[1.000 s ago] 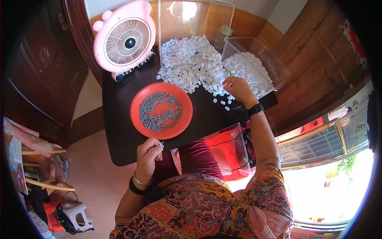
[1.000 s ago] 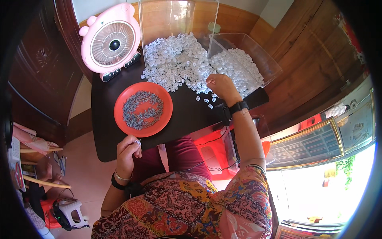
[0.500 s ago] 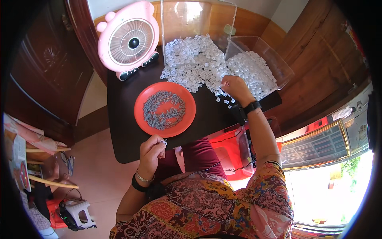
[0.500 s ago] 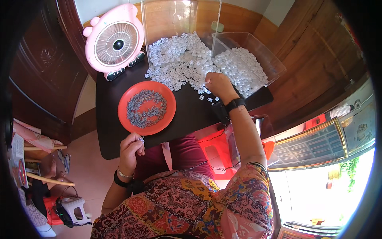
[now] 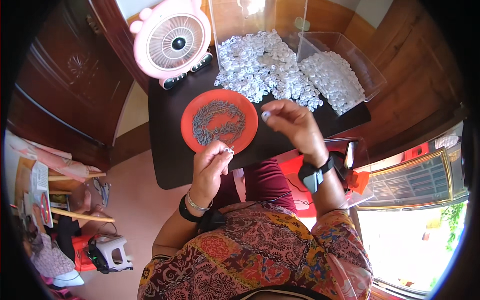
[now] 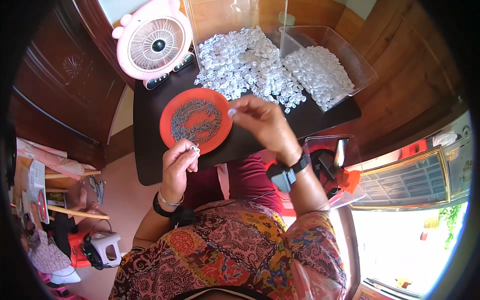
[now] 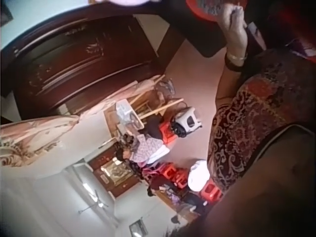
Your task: Assembling small white plastic components by inserting tiny metal rings into them.
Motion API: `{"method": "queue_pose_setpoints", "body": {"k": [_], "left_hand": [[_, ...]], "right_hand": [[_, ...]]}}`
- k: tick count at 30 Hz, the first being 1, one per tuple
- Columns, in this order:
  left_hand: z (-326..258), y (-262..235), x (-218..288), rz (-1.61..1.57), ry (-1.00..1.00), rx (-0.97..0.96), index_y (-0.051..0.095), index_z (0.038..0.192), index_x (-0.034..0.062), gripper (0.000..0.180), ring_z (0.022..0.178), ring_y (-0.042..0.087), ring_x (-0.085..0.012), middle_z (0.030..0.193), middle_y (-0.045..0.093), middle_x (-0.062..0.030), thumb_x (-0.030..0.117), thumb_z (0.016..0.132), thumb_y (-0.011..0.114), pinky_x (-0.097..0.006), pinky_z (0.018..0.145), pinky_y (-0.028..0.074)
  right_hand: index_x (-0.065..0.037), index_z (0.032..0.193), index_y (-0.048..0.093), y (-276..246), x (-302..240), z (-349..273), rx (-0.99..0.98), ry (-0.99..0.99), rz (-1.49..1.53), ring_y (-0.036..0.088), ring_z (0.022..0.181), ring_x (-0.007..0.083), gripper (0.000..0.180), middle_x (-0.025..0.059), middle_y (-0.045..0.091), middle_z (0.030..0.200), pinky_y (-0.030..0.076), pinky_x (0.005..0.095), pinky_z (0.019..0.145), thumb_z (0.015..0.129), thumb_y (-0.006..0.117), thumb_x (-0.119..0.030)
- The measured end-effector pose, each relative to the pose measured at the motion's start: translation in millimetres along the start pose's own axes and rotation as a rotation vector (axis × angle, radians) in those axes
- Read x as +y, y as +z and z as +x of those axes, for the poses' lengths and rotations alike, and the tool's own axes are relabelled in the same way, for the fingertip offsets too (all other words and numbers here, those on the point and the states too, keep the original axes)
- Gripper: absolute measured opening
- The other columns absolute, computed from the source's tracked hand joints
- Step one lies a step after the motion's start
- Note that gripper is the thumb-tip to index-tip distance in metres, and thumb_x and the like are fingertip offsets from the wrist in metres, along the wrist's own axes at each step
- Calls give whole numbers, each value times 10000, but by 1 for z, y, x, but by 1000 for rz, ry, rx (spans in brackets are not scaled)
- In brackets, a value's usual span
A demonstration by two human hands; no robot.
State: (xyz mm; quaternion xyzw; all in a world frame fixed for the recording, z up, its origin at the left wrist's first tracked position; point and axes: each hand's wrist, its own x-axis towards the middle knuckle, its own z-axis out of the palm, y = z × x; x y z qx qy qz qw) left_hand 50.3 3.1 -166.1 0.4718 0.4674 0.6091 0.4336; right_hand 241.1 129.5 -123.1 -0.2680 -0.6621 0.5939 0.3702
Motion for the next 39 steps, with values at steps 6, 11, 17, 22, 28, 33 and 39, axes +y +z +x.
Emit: {"method": "queue_pose_setpoints", "body": {"k": [6,11,17,22,28,33,39], "left_hand": [[16,9,2,-32,-49,-38,536,788,13,156,526,395,-45,602,444,24,114,906,519,-203,495,320],[36,9,14,-66,-114,-76,524,799,14,136,524,413,-69,602,447,4,100,900,495,-212,500,338],[77,10,48,-101,-22,-80,506,803,9,143,545,444,-104,614,448,-20,115,889,463,-238,530,366],[80,30,17,-228,-97,-83,498,815,19,113,520,419,-103,592,423,-12,109,880,477,-233,502,339],[78,46,3,-233,-113,-204,525,801,13,144,560,498,-128,617,502,-45,113,890,470,-243,560,408],[74,42,-3,-201,-133,-180,530,799,16,160,605,549,-140,662,550,-61,129,896,472,-240,578,425],[68,32,-6,-279,-76,-102,523,811,10,171,635,548,-141,724,574,-66,135,900,447,-258,616,450]], "right_hand": [[-32,1145,613,11,33,-13,-79,64,261,489,709,32,247,-49,582,827,419,192,648,903,614,-81],[-33,1123,623,3,34,-9,-80,106,283,516,751,29,223,-39,611,875,434,194,667,905,611,-79],[-21,1076,628,-19,30,0,13,8,237,567,853,26,181,-20,644,933,462,192,743,898,607,-45],[-23,1126,614,-22,30,3,46,44,327,567,772,54,241,-3,638,879,466,210,710,885,605,-23],[1,1136,610,-14,36,0,67,-2,390,587,914,62,253,24,647,1018,481,216,805,884,594,12],[17,1122,611,3,38,5,126,-72,354,596,863,61,240,28,651,969,495,211,748,884,586,28],[32,1052,632,28,50,4,180,-120,315,587,675,60,170,20,639,808,495,203,600,887,591,25]]}}
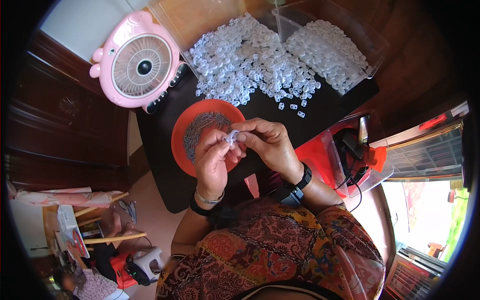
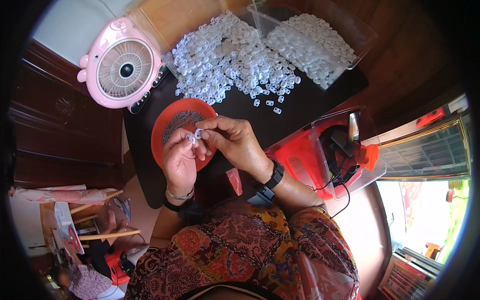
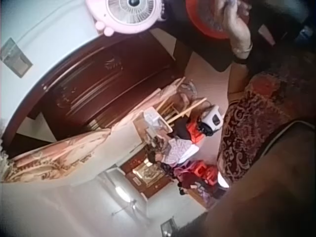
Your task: Assembling small white plastic components by inserting tiny metal rings into them.
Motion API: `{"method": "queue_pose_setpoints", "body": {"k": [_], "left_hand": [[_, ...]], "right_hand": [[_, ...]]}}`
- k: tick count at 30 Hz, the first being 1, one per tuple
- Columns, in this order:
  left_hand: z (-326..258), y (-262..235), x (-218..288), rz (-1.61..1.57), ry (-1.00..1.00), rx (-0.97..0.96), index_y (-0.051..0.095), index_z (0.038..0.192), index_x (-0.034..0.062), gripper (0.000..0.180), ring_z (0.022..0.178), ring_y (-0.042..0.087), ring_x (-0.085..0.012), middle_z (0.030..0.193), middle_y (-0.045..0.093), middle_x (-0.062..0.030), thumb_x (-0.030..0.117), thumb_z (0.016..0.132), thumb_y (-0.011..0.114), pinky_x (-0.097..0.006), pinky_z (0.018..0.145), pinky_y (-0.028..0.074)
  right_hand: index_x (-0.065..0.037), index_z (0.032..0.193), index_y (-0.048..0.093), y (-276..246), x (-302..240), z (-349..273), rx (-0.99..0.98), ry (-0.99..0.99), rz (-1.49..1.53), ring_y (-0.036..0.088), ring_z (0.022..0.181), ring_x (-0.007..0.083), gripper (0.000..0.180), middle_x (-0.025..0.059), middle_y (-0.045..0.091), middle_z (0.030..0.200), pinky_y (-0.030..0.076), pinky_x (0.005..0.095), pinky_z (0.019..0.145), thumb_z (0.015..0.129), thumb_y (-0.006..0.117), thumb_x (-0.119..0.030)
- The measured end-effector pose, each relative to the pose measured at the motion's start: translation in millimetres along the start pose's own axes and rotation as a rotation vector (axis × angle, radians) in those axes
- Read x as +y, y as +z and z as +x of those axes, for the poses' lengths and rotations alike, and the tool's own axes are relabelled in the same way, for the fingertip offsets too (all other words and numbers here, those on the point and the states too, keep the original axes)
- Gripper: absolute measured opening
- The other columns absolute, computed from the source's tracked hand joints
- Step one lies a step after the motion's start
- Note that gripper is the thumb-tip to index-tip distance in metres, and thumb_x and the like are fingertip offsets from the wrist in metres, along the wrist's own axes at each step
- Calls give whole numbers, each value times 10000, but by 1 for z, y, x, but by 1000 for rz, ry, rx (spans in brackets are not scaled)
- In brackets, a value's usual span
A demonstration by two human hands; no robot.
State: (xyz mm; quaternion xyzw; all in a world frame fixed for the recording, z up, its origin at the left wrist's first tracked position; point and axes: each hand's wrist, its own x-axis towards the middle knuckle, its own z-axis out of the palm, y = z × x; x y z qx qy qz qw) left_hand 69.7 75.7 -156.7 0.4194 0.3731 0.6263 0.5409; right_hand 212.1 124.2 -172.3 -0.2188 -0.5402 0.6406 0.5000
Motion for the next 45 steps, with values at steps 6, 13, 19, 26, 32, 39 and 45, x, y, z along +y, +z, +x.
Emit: {"method": "queue_pose_setpoints", "body": {"k": [6,13,19,26,32,39,45], "left_hand": [[-7,-5,1,-52,27,8,513,800,12,162,621,533,-141,707,544,-62,124,896,447,-268,618,456],[-14,-1,11,220,-100,51,475,763,28,158,548,445,-119,607,447,-28,132,880,452,-244,551,385],[-17,-4,6,332,-110,54,463,721,43,173,528,397,-82,592,415,2,114,879,472,-227,513,343],[-19,-5,3,234,-65,65,490,732,30,155,527,395,-52,603,459,8,66,882,488,-212,495,325],[-17,-6,2,157,-63,39,496,736,34,186,566,485,-93,627,518,-26,132,891,465,-224,549,368],[-18,-9,-1,132,-58,38,521,755,28,181,595,536,-107,668,562,-41,138,890,471,-220,562,390],[-17,-7,-2,79,68,63,532,773,24,169,640,571,-119,710,591,-50,129,895,479,-226,574,408]], "right_hand": [[16,968,630,-3,3,-5,-47,70,70,590,749,60,101,24,645,826,496,214,667,868,621,22],[-11,978,624,-16,-1,0,-73,267,269,613,708,92,115,46,666,837,502,218,638,872,634,-54],[-8,989,639,-18,-3,0,-96,315,282,614,717,88,120,44,668,841,500,214,645,878,627,-50],[0,1047,629,-14,-3,-3,-134,283,226,611,762,84,170,42,665,872,502,220,688,879,615,-12],[27,1077,622,-2,-6,-7,-227,109,-65,616,872,82,219,57,670,948,503,233,772,858,614,30],[21,998,587,2,3,-2,-27,145,152,617,800,83,120,23,647,807,509,224,722,887,614,-14],[18,980,617,8,9,-5,-42,173,226,609,823,82,99,36,656,844,498,216,758,884,614,-5]]}}
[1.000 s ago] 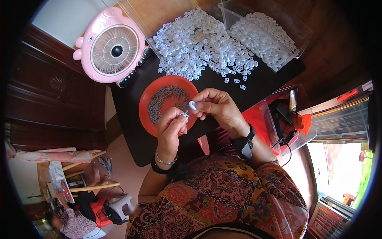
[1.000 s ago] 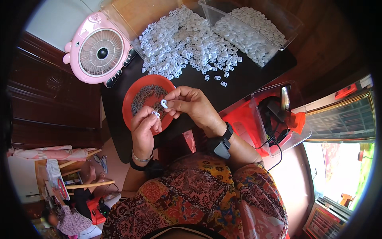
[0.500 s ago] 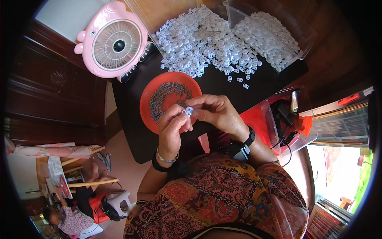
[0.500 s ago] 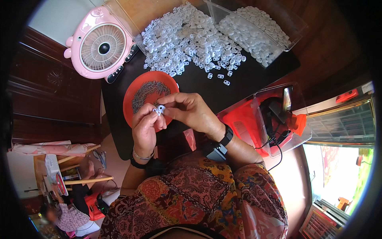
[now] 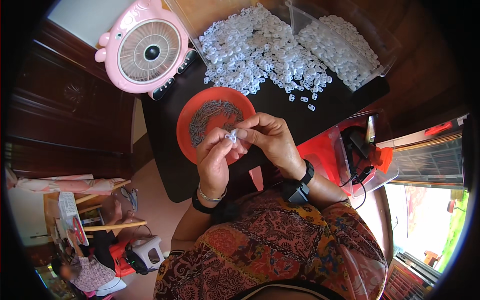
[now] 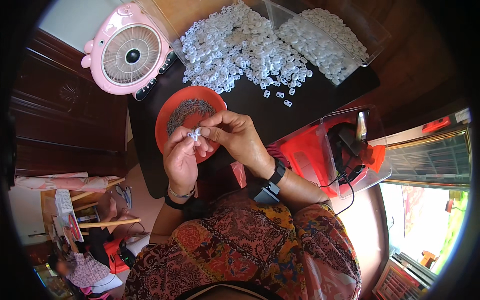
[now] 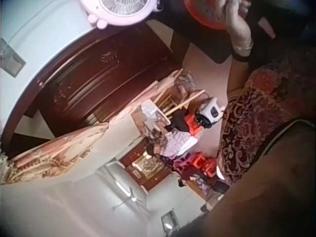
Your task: Assembling small white plastic components by inserting tiny metal rings into them.
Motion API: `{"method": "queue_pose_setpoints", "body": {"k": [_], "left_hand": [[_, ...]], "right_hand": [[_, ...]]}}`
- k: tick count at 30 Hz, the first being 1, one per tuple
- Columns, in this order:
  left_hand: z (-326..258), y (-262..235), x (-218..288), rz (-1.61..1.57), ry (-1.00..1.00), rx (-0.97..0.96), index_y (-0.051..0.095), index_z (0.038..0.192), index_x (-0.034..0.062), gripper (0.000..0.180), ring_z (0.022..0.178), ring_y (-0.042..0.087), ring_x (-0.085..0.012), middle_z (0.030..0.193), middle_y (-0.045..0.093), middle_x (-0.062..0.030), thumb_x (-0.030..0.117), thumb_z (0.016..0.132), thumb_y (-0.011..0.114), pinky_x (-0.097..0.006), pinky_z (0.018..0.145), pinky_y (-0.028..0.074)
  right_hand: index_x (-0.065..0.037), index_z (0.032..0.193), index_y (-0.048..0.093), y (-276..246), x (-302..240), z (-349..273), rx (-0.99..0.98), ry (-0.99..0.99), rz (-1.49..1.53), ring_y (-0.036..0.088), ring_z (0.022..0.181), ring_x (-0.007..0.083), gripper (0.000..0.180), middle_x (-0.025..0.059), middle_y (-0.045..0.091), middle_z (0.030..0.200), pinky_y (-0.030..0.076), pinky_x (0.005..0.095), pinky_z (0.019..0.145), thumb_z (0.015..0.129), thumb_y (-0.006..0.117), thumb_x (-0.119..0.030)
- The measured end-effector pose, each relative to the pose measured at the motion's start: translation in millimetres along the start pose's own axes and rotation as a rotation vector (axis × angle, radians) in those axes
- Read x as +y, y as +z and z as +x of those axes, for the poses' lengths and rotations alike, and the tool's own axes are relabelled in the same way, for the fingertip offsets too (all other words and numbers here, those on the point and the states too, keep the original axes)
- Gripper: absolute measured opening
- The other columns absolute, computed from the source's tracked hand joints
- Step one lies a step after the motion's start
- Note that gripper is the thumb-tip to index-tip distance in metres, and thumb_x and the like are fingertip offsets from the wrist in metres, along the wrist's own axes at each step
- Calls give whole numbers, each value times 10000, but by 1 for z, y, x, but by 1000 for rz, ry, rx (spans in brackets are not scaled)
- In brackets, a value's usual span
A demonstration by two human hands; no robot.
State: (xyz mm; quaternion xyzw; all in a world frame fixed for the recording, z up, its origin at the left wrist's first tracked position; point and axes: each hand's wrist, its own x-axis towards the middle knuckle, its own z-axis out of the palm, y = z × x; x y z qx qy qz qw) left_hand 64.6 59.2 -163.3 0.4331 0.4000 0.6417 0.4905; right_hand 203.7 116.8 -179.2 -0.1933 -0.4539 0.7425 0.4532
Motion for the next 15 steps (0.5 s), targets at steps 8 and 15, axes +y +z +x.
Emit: {"method": "queue_pose_setpoints", "body": {"k": [8,15], "left_hand": [[-4,-4,1,125,-86,21,498,743,28,159,570,475,-82,636,524,-23,97,884,476,-220,541,365],[-8,1,-2,258,-82,64,470,684,34,187,533,394,-54,592,448,11,70,862,515,-219,495,322]], "right_hand": [[3,985,634,-12,-12,-1,37,76,-44,609,818,82,117,31,658,896,494,224,754,869,630,-13],[3,1023,635,-10,-13,-4,37,85,-50,597,839,73,151,22,653,921,482,213,772,872,623,-6]]}}
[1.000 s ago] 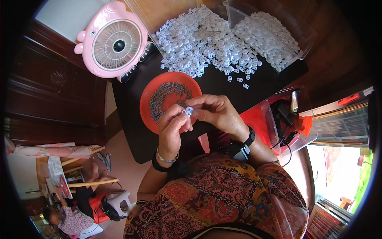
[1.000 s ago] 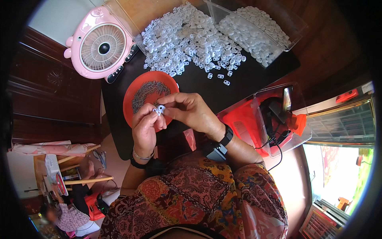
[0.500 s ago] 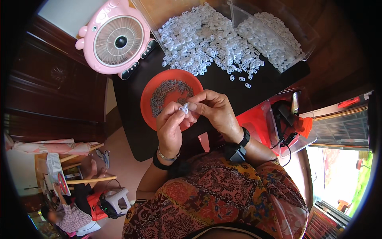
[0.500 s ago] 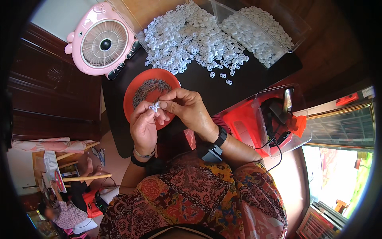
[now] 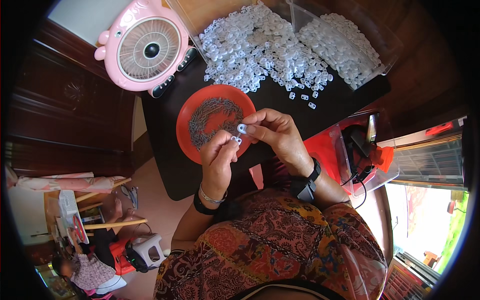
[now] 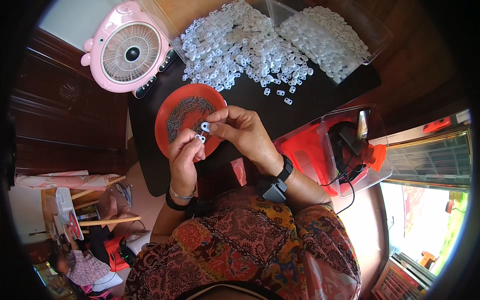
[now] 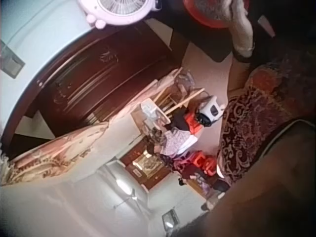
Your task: Assembling small white plastic components by inserting tiny metal rings into them.
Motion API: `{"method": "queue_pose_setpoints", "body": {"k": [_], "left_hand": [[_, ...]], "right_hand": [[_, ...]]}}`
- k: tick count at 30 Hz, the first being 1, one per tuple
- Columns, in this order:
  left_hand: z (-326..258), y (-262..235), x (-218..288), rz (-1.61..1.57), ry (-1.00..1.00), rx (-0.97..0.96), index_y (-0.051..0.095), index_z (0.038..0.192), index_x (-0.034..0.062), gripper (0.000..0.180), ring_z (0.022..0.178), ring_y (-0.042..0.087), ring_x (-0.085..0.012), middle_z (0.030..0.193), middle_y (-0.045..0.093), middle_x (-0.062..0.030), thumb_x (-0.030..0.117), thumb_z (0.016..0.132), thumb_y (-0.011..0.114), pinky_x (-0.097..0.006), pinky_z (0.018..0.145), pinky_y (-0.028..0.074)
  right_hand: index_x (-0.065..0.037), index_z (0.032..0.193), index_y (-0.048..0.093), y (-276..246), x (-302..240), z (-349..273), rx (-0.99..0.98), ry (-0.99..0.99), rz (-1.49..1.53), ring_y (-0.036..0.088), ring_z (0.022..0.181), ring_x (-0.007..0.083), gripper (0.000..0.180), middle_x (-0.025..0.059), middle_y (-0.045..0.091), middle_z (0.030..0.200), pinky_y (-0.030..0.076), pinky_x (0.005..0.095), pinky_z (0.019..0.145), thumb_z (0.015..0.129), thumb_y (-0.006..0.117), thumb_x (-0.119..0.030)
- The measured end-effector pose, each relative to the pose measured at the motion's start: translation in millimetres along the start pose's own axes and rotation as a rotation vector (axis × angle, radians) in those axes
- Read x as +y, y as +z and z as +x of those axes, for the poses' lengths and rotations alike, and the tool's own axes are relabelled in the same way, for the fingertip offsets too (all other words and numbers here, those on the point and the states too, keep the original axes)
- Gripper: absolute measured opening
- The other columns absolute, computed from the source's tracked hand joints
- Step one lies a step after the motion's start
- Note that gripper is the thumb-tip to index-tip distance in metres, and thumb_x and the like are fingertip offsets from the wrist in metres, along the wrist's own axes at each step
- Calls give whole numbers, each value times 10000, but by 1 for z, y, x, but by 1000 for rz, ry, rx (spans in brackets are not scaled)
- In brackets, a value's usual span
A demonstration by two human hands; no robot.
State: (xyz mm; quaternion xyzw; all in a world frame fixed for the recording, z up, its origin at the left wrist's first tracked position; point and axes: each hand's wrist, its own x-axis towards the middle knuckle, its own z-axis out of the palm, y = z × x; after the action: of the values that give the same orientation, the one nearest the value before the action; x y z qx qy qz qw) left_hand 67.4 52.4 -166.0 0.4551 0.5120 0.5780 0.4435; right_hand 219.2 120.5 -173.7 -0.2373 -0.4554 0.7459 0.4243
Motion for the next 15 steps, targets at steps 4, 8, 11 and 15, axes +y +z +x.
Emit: {"method": "queue_pose_setpoints", "body": {"k": [4,8,11,15], "left_hand": [[-1,0,-1,33,9,4,465,682,32,190,535,386,-54,591,442,14,70,860,520,-224,495,321],[-2,1,-3,46,5,10,461,675,32,199,536,388,-56,589,442,13,74,860,521,-227,495,318],[-3,1,-4,65,6,9,461,670,32,205,536,389,-57,587,444,10,77,861,521,-229,494,315],[-3,1,-4,50,2,18,467,675,25,203,533,388,-57,586,446,9,81,863,521,-231,492,312]], "right_hand": [[3,1034,635,0,3,-1,-13,-17,-14,592,860,71,160,16,651,933,482,219,793,874,618,-1],[6,1040,634,2,4,-3,-27,-49,-28,592,870,70,163,16,651,938,484,224,804,878,612,1],[-4,1033,639,3,8,-3,-7,-92,-54,601,814,74,151,25,655,903,497,219,737,884,617,-14],[11,1015,640,4,9,-4,-4,-132,-128,609,853,87,139,34,655,923,498,228,769,878,618,4]]}}
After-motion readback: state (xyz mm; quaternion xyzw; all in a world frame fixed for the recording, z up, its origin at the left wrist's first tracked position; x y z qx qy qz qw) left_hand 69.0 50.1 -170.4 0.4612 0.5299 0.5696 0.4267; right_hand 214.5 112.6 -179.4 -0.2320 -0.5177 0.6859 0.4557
